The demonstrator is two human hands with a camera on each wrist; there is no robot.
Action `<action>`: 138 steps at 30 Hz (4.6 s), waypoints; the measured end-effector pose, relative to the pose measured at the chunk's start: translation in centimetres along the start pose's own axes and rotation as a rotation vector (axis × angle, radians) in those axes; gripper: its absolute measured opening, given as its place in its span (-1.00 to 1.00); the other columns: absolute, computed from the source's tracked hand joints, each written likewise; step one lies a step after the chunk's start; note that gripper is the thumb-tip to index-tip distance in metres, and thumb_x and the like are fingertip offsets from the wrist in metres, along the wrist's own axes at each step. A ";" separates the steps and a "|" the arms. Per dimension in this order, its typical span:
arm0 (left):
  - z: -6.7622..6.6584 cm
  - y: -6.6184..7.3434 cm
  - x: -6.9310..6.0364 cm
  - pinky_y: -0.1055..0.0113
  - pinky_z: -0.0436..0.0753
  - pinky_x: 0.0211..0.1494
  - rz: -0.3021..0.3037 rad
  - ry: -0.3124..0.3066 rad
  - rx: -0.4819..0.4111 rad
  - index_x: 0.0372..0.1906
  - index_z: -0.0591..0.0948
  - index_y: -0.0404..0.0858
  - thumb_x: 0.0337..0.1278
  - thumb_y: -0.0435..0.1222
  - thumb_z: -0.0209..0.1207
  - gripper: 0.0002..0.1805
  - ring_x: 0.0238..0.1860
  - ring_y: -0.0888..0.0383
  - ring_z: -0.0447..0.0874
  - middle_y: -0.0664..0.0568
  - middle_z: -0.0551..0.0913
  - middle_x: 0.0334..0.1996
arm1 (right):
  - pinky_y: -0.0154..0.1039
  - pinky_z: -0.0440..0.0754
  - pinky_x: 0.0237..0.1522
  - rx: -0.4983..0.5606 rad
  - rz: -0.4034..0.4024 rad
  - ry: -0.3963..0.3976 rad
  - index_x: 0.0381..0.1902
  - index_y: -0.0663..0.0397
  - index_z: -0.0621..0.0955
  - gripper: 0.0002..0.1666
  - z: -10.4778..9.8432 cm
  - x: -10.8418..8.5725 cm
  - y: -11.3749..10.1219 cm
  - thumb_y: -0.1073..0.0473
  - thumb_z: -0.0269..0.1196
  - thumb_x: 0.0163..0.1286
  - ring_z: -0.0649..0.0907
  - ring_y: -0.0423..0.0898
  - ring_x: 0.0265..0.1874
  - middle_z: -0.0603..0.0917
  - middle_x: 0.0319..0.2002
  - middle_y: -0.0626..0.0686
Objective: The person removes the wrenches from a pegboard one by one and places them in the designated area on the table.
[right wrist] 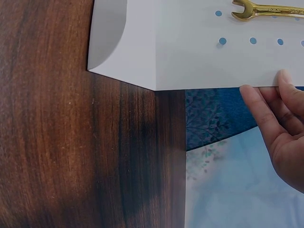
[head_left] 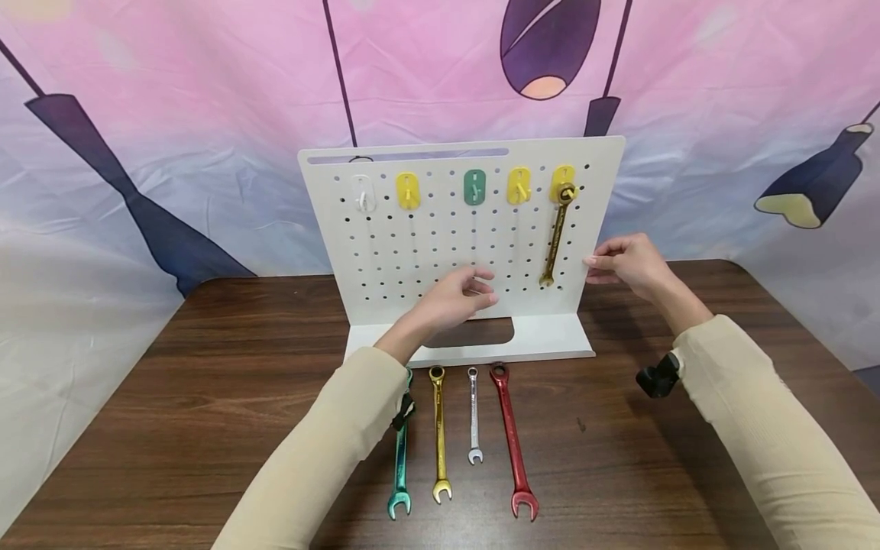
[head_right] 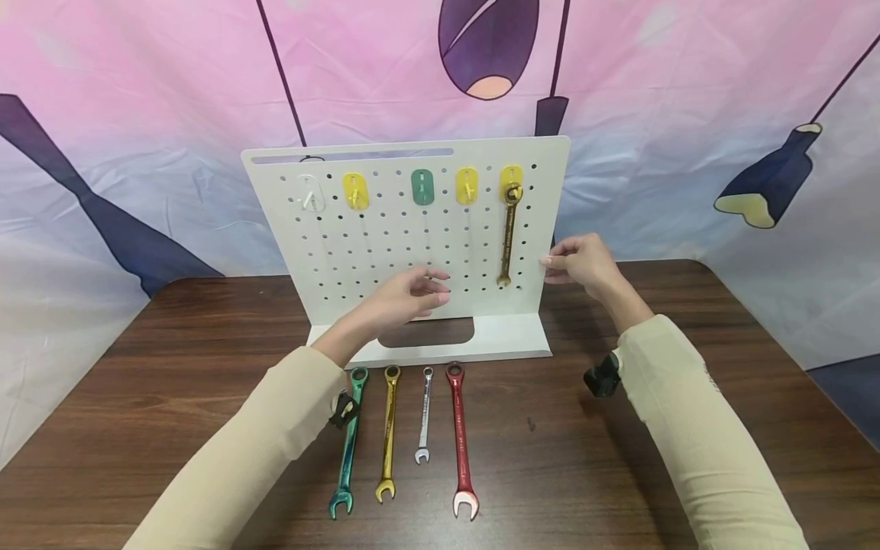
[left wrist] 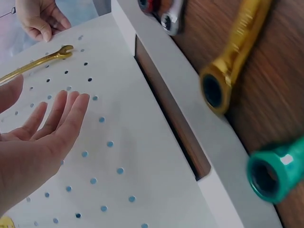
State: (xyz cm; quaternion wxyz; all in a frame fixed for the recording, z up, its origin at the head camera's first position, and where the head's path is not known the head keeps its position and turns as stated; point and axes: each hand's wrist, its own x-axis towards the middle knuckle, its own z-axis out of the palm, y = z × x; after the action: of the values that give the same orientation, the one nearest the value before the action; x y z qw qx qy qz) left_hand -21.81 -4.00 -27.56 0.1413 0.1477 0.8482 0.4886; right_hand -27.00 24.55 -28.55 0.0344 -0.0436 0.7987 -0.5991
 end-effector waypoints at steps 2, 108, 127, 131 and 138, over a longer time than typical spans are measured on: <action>0.3 0.3 0.3 0.32 0.58 0.02 0.019 0.004 0.007 0.19 0.38 -0.22 0.22 -0.24 0.10 -0.56 0.01 0.13 0.47 -0.01 0.53 -0.02 | -0.04 0.65 -0.14 0.008 -0.001 -0.005 -0.31 0.55 0.50 -0.83 0.0 0.0 0.0 0.41 0.14 0.28 0.66 -0.07 -0.46 0.58 -0.46 0.08; 5.5 7.8 2.6 0.31 0.72 -0.36 0.286 0.114 -0.345 0.00 0.43 -0.43 0.10 -0.57 0.10 -0.68 -0.49 0.16 0.55 -0.10 0.50 -0.41 | -0.06 0.68 -0.19 -0.013 -0.021 -0.010 -0.39 0.42 0.56 -0.88 -0.1 0.1 0.0 0.40 0.14 0.28 0.66 -0.08 -0.46 0.59 -0.48 0.08; 5.0 8.9 1.9 0.30 0.72 -0.38 0.325 0.102 -0.365 -0.01 0.43 -0.45 0.08 -0.59 0.10 -0.67 -0.55 0.21 0.53 -0.11 0.48 -0.43 | -0.08 0.68 -0.19 0.003 -0.015 -0.037 -0.43 0.37 0.57 -0.87 -0.2 -0.1 -0.3 0.43 0.11 0.29 0.66 -0.13 -0.48 0.59 -0.50 0.05; 4.8 9.0 1.6 0.28 0.72 -0.37 0.319 0.085 -0.361 -0.03 0.42 -0.44 0.08 -0.60 0.09 -0.69 -0.55 0.19 0.54 -0.08 0.47 -0.44 | -0.05 0.67 -0.18 0.024 -0.011 -0.035 -0.45 0.34 0.58 -0.86 -0.2 -0.2 -0.4 0.43 0.10 0.29 0.66 -0.13 -0.49 0.59 -0.51 0.06; 4.4 8.4 1.1 0.31 0.72 -0.39 0.254 0.046 -0.379 -0.04 0.40 -0.43 0.10 -0.61 0.06 -0.70 -0.50 0.12 0.54 -0.16 0.47 -0.38 | -0.11 0.70 -0.25 0.030 -0.009 -0.011 -0.43 0.41 0.57 -0.88 0.0 -0.2 -0.3 0.41 0.15 0.26 0.66 -0.07 -0.49 0.58 -0.51 0.09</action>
State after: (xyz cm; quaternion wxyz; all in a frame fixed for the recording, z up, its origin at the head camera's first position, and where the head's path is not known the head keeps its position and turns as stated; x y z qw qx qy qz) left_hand -20.16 3.88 -22.51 0.0846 0.2131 0.7189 0.6562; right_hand -26.77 24.53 -28.26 0.0366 -0.0498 0.7893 -0.6109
